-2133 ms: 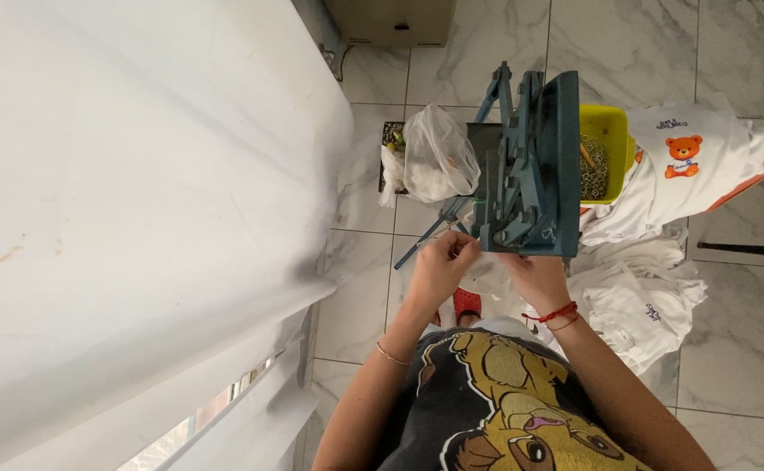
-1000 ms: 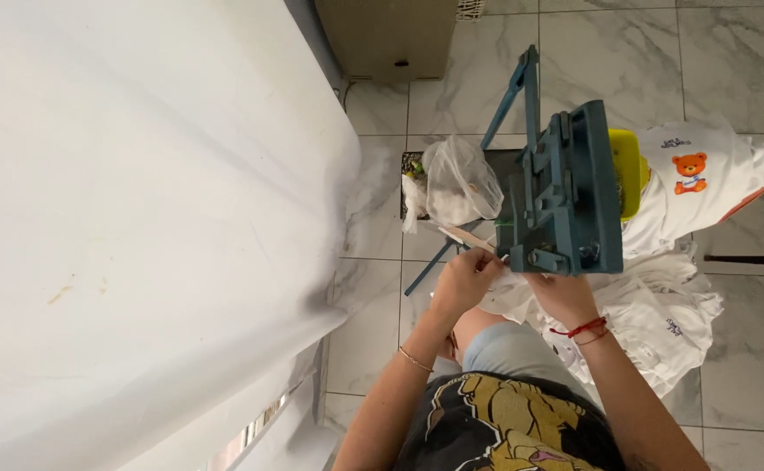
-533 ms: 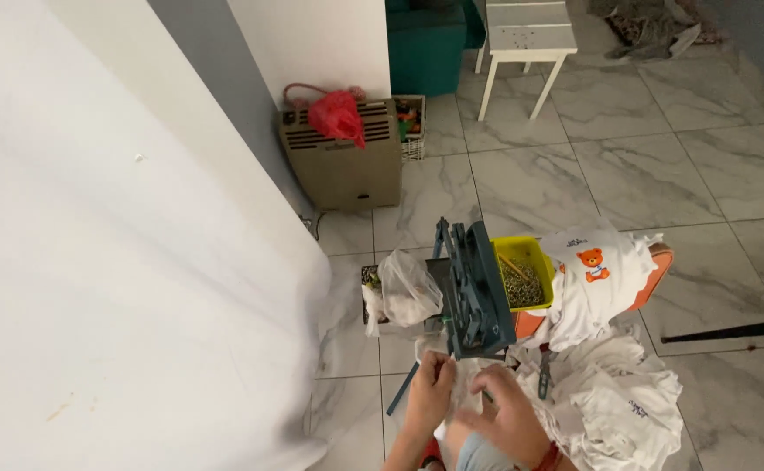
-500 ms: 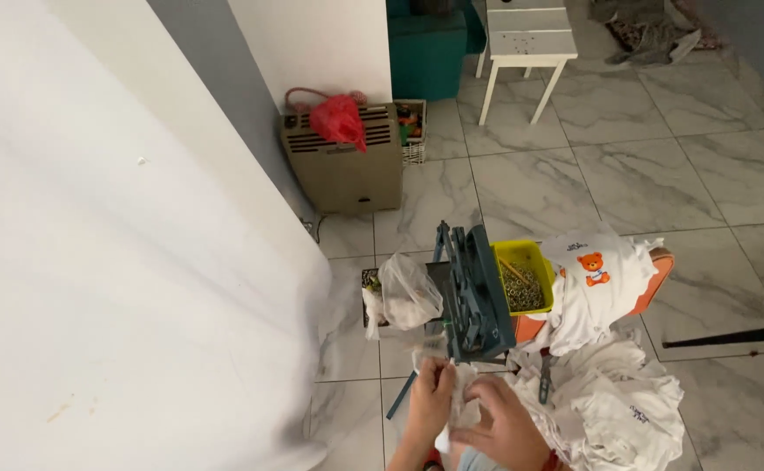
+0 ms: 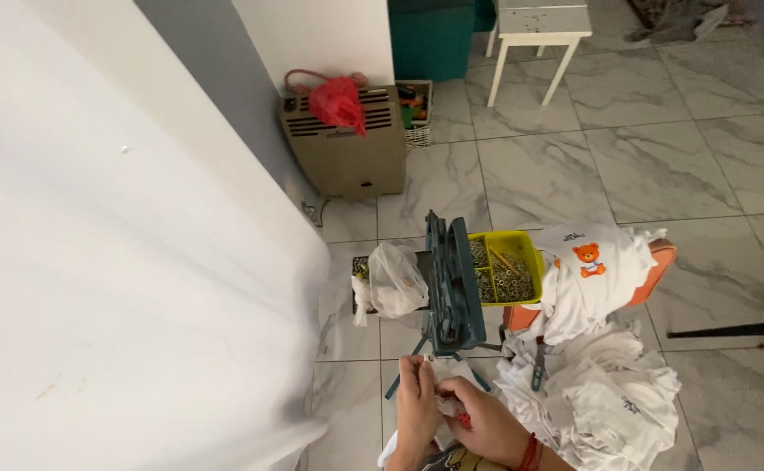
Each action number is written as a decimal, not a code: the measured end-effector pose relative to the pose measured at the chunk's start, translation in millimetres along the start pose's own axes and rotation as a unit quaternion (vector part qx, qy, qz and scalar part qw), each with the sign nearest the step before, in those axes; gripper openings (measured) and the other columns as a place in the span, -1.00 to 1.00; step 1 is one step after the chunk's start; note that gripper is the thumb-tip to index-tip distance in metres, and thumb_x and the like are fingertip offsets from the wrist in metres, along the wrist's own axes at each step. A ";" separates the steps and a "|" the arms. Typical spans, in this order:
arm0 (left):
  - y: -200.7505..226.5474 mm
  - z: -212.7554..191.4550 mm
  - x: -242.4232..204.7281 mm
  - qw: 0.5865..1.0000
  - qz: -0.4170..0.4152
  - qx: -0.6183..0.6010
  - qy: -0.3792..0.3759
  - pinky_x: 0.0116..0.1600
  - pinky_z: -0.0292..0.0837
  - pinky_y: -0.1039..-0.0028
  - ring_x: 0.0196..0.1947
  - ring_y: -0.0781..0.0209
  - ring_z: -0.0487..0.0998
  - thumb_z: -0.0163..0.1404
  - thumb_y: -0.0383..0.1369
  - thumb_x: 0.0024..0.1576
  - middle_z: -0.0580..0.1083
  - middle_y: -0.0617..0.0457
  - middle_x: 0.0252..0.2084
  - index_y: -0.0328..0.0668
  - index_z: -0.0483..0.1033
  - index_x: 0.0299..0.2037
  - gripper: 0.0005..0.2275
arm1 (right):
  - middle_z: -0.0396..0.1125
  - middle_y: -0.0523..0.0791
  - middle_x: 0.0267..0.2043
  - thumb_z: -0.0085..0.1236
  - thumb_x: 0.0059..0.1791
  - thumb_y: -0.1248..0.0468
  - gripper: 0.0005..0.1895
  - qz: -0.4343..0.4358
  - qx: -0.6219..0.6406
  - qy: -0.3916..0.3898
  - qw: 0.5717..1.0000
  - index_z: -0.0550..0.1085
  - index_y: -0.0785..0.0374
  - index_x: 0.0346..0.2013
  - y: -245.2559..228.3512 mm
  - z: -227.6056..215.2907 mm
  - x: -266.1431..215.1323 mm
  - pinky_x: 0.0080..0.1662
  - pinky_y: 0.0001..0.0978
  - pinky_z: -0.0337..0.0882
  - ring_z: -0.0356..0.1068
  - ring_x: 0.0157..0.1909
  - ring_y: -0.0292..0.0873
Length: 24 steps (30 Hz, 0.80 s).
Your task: Attaching small metal fasteners to white t-shirts using a manual press machine.
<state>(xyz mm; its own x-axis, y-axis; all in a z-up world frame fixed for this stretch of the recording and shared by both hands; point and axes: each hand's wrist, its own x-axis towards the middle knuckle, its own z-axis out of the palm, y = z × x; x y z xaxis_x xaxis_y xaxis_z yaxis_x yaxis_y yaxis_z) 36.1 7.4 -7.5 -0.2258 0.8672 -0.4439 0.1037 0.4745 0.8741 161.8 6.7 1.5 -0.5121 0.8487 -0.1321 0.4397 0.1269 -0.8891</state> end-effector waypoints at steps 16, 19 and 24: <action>27.8 -33.4 -18.6 0.951 0.195 0.218 -0.105 -0.36 0.23 0.44 -0.41 0.20 0.40 -0.18 -0.30 0.05 0.43 0.14 -0.42 -0.11 0.29 -0.42 -0.89 | 0.02 -0.19 -0.76 -0.14 -0.08 0.38 -0.78 0.148 0.286 -0.065 0.944 0.52 0.31 -0.35 21.9 -23.1 -0.2 -0.55 -0.60 -0.04 -0.05 -0.69 -0.34; 27.9 -32.4 -18.6 0.950 0.208 0.186 -0.137 -0.37 0.19 0.49 -0.47 0.21 0.34 -0.17 -0.36 0.05 0.40 0.15 -0.42 -0.15 0.28 -0.40 -0.93 | 0.43 -0.12 -0.26 -0.10 -0.21 0.56 -0.68 0.132 0.324 -0.087 0.933 0.50 0.33 -0.24 19.9 -28.1 -5.4 -0.28 -0.64 0.23 0.32 -0.29 -0.36; 34.1 -30.2 -22.5 0.958 0.158 0.163 -0.173 -0.36 0.16 0.54 -0.47 0.30 0.29 -0.19 -0.36 0.09 0.35 0.13 -0.39 -0.17 0.30 -0.37 -0.92 | 0.45 -0.16 -0.24 -0.27 -0.32 0.57 -0.52 -0.014 0.177 -0.044 0.983 0.55 0.19 -0.33 17.6 -31.5 -9.5 -0.08 -0.52 0.28 0.41 -0.16 -0.26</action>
<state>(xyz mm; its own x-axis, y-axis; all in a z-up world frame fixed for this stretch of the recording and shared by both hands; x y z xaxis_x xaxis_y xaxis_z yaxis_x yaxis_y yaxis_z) 15.5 -0.5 38.2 0.1959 0.9471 -0.2544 0.4233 0.1523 0.8931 197.6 17.0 0.9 -0.5893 0.7974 -0.1300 0.1487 -0.0511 -0.9876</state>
